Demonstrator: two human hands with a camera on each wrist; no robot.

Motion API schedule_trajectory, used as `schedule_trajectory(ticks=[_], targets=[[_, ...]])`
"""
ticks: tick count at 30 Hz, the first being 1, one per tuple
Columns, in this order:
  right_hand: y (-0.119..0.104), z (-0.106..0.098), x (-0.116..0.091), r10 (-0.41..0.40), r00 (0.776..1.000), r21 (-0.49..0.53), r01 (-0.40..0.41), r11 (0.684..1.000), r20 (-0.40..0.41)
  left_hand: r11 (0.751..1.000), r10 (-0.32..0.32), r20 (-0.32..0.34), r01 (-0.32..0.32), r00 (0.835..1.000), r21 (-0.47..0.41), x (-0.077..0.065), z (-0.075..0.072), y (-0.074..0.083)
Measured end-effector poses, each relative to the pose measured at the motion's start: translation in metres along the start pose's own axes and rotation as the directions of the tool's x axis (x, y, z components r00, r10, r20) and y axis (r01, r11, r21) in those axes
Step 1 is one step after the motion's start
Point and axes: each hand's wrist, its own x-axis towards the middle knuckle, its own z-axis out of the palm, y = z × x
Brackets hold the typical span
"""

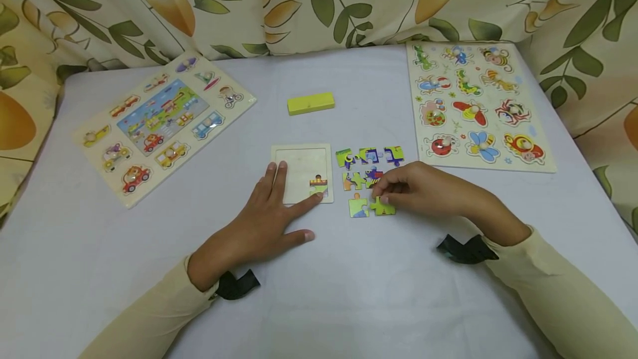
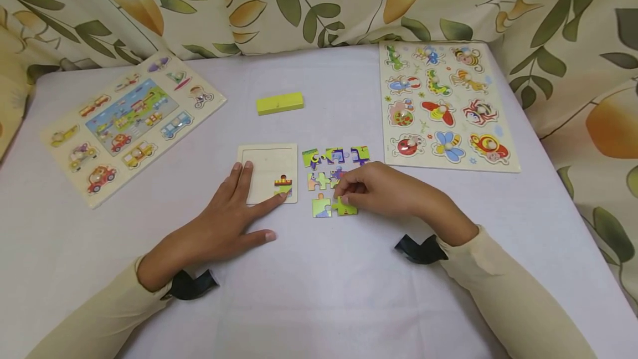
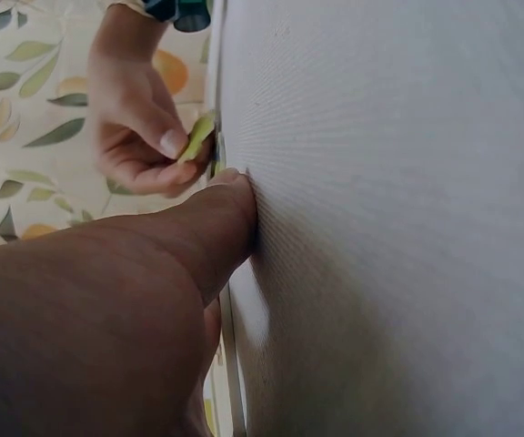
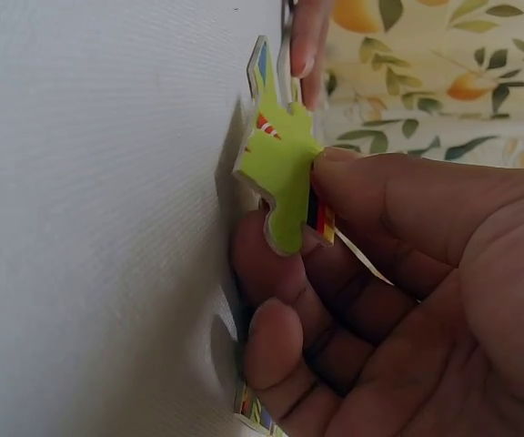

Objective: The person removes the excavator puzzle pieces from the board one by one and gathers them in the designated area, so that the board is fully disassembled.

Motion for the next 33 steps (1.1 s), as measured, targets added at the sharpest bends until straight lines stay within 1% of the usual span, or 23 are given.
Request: schedule_trajectory(ticks=[11,21,28,33], targets=[[-0.0028,0.0016,-0.0012,-0.009,1.000,-0.062,0.008,0.998,-0.006,1.000,0.005,-0.002,-0.006,1.000,-0.011,-0.0006,-0.0001,-0.0002],[-0.0028,0.0031,0.0017,-0.039,0.998,-0.136,0.033,0.990,-0.044,1.000,0.013,-0.004,-0.013,1.000,0.000,-0.0006,-0.0002,-0.0004],[-0.0047,0.0019,0.0006,-0.046,0.995,-0.145,0.032,0.989,-0.093,1.000,0.018,-0.005,-0.018,1.000,0.002,-0.0007,-0.0002,-0.0008],[-0.0061,-0.0003,0.0004,-0.050,0.994,-0.143,0.035,0.989,-0.100,1.000,0.016,-0.004,-0.016,1.000,-0.002,-0.0010,-0.0003,-0.0012]])
